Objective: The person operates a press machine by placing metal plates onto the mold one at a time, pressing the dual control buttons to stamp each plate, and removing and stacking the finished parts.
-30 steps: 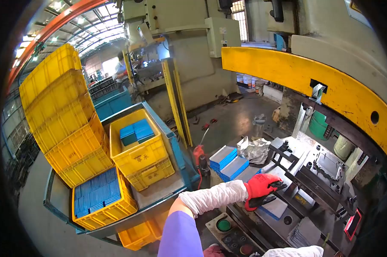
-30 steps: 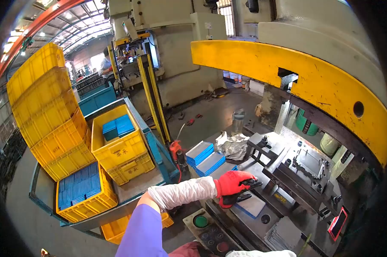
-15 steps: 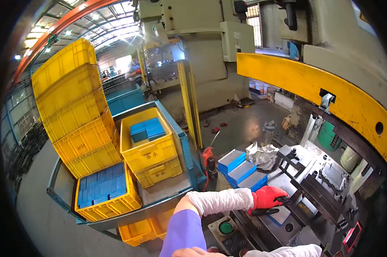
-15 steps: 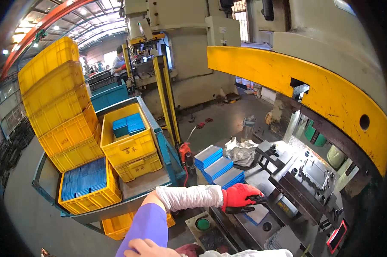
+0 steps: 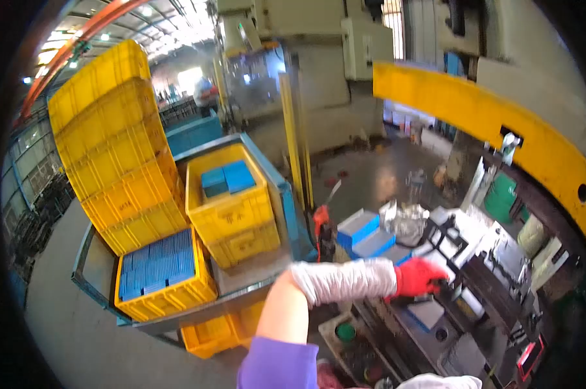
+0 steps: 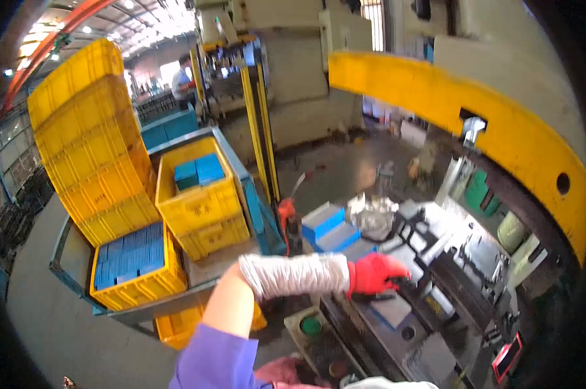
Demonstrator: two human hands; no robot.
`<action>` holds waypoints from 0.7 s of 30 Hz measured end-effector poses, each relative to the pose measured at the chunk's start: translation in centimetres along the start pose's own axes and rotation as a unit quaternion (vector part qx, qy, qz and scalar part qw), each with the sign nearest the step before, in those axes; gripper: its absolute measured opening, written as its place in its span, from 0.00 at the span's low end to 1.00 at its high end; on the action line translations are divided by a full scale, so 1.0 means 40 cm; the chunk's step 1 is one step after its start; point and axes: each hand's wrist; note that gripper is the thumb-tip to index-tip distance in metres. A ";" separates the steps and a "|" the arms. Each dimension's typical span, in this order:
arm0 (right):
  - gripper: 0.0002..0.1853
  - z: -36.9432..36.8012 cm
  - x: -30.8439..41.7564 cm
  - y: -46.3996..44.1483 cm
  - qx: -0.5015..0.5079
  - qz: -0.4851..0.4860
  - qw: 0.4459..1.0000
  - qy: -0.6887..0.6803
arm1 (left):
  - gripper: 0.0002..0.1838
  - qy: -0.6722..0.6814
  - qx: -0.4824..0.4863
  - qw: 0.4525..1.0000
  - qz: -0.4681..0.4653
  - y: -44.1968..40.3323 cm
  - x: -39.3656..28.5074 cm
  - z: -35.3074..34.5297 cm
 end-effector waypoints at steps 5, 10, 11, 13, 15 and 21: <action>0.10 0.006 -0.001 0.082 -0.019 -0.119 0.989 -0.080 | 0.18 -0.010 0.010 1.000 0.016 -0.019 -0.016 0.076; 0.08 0.030 0.002 0.072 -0.024 -0.102 0.993 -0.057 | 0.17 -0.013 0.013 1.000 0.007 -0.006 -0.009 0.055; 0.08 0.034 0.001 0.070 -0.017 -0.080 0.996 -0.042 | 0.17 -0.002 0.018 1.000 0.008 -0.003 -0.008 0.048; 0.05 0.043 -0.007 0.077 0.031 -0.088 0.986 -0.134 | 0.17 0.019 0.031 0.999 0.010 0.006 -0.010 0.046; 0.05 0.065 -0.015 0.075 0.094 -0.086 0.967 -0.220 | 0.16 0.015 0.029 0.999 0.003 0.009 -0.014 0.049; 0.13 0.010 -0.016 0.034 0.036 -0.096 0.991 -0.082 | 0.15 0.043 -0.009 0.999 -0.014 0.018 -0.032 0.047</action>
Point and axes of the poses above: each hand's wrist, its own y-axis away from the middle knuckle, its own z-axis out of the back of the hand, x = y × z, and after that the axes turned 15 degrees about -y, right-handed
